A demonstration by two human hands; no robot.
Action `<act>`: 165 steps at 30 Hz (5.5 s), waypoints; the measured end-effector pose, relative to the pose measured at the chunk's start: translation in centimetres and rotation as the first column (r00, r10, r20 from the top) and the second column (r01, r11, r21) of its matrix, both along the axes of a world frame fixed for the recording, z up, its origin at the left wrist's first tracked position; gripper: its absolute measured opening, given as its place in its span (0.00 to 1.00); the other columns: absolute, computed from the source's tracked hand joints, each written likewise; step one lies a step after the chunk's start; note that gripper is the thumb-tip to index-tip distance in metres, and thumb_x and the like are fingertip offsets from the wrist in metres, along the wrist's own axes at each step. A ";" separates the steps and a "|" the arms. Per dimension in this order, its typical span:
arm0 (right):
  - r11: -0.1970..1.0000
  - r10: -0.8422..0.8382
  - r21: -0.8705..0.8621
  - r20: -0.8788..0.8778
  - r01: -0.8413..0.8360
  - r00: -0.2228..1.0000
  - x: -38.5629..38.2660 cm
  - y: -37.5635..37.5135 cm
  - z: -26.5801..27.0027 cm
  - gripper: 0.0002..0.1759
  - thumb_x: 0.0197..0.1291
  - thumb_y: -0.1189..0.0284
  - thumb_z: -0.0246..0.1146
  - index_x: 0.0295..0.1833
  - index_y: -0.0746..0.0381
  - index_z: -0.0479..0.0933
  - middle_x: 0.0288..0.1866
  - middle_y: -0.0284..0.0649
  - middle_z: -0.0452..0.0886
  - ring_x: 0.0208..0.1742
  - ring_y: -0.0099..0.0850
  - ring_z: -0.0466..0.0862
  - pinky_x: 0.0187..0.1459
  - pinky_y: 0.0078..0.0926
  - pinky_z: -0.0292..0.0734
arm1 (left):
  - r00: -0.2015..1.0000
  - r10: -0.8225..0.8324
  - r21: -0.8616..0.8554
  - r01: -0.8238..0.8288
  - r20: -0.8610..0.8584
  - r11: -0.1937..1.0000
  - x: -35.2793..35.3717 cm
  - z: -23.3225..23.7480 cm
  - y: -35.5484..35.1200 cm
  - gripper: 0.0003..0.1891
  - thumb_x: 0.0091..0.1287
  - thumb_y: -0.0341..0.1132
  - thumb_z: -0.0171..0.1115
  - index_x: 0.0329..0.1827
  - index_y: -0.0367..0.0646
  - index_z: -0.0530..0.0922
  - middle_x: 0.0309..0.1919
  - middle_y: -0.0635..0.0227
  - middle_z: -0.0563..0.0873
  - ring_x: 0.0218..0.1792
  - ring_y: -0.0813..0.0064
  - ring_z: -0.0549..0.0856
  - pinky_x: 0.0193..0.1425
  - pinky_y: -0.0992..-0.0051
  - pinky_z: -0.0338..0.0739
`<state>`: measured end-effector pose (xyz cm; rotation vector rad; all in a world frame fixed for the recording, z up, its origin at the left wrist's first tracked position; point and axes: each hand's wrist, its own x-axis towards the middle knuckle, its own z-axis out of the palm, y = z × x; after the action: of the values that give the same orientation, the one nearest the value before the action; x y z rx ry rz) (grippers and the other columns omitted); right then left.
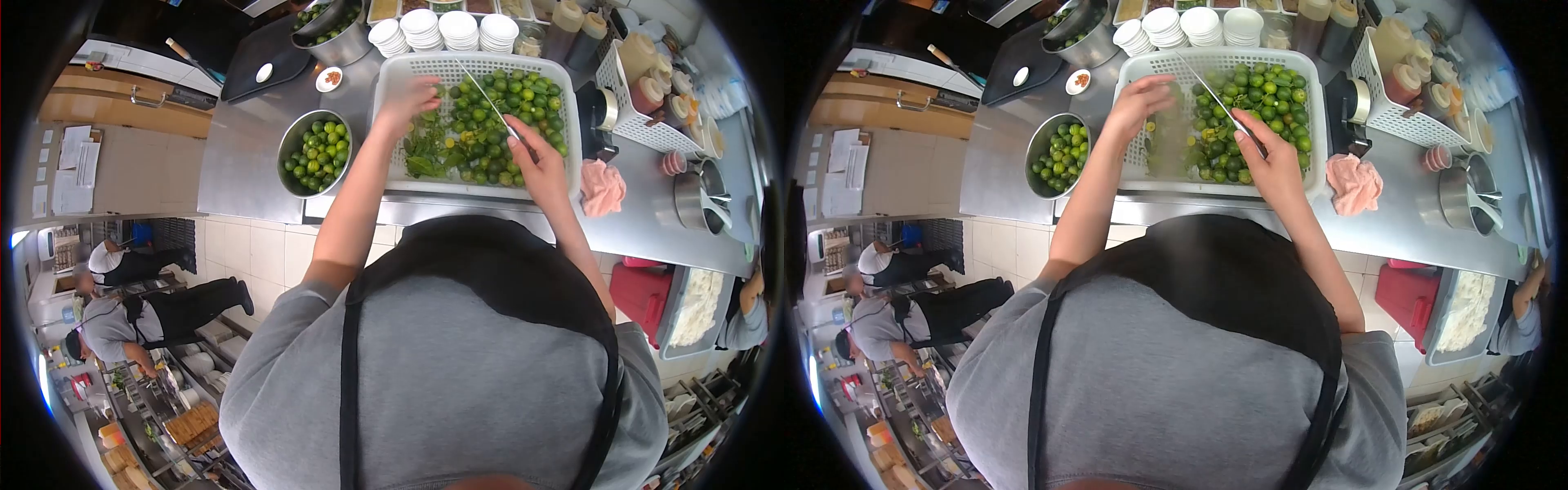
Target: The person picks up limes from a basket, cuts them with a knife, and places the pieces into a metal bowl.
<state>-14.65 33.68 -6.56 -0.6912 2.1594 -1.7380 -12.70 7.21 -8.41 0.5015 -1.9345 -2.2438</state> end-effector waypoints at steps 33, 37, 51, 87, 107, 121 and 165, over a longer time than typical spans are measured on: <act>0.986 0.164 -0.004 -0.041 -0.164 0.986 2.8 -1.6 1.7 0.17 0.64 0.69 0.55 0.57 0.59 0.74 0.41 0.46 0.83 0.32 0.25 0.78 0.38 0.22 0.72 | 0.899 0.321 0.042 -0.323 -0.299 0.945 4.5 3.8 2.8 0.10 0.58 0.23 0.63 0.43 0.34 0.77 0.36 0.65 0.83 0.38 0.76 0.82 0.48 0.75 0.78; 0.986 0.148 0.079 -0.050 -0.144 0.988 2.6 -1.6 2.4 0.16 0.63 0.69 0.56 0.56 0.58 0.75 0.39 0.45 0.83 0.31 0.26 0.77 0.37 0.21 0.72 | 0.906 0.305 -0.043 -0.331 -0.294 0.943 4.4 3.5 3.1 0.10 0.58 0.22 0.63 0.43 0.35 0.77 0.35 0.65 0.83 0.37 0.76 0.82 0.46 0.76 0.77; 0.994 0.112 0.020 -0.181 -0.110 0.977 1.9 -1.7 -0.1 0.16 0.63 0.67 0.57 0.56 0.56 0.76 0.37 0.43 0.83 0.26 0.25 0.75 0.32 0.20 0.70 | 0.889 0.364 0.167 -0.329 -0.277 0.929 8.5 6.0 -3.1 0.09 0.59 0.27 0.63 0.42 0.35 0.77 0.37 0.63 0.83 0.40 0.68 0.83 0.58 0.66 0.75; 0.985 0.157 -0.064 -0.006 -0.157 0.988 2.5 -2.2 0.9 0.17 0.64 0.69 0.56 0.57 0.60 0.74 0.38 0.36 0.82 0.29 0.17 0.71 0.33 0.15 0.68 | 0.970 0.223 -0.176 -0.238 -0.101 0.955 5.0 3.3 1.0 0.14 0.59 0.25 0.62 0.49 0.34 0.78 0.41 0.64 0.82 0.39 0.78 0.81 0.48 0.78 0.75; 0.988 0.143 0.052 0.086 -0.147 0.986 1.7 -2.6 0.4 0.18 0.64 0.68 0.56 0.59 0.58 0.73 0.33 0.35 0.80 0.30 0.21 0.74 0.37 0.18 0.71 | 0.931 0.183 0.142 -0.144 -0.316 0.979 6.3 5.3 2.2 0.10 0.61 0.24 0.59 0.45 0.32 0.77 0.41 0.61 0.82 0.45 0.71 0.81 0.57 0.67 0.76; 0.985 0.168 0.051 0.002 -0.168 0.986 2.5 -2.7 2.0 0.17 0.64 0.69 0.56 0.58 0.59 0.73 0.48 0.44 0.81 0.42 0.28 0.81 0.46 0.21 0.72 | 0.947 0.184 0.142 -0.151 -0.264 0.978 5.2 3.6 4.2 0.09 0.59 0.23 0.61 0.43 0.35 0.77 0.40 0.61 0.84 0.42 0.72 0.83 0.52 0.72 0.77; 0.981 0.189 -0.068 0.065 -0.184 0.980 2.5 -1.4 0.7 0.18 0.65 0.70 0.55 0.60 0.60 0.72 0.53 0.42 0.80 0.47 0.23 0.79 0.49 0.20 0.70 | 0.948 0.220 0.278 -0.153 -0.228 0.948 5.6 4.8 2.6 0.14 0.61 0.24 0.59 0.49 0.29 0.75 0.46 0.57 0.80 0.47 0.65 0.81 0.55 0.69 0.76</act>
<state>-12.18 32.31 -5.82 -0.8069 1.9335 -1.7103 -7.13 9.84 -3.62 0.3831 -1.4185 -2.3129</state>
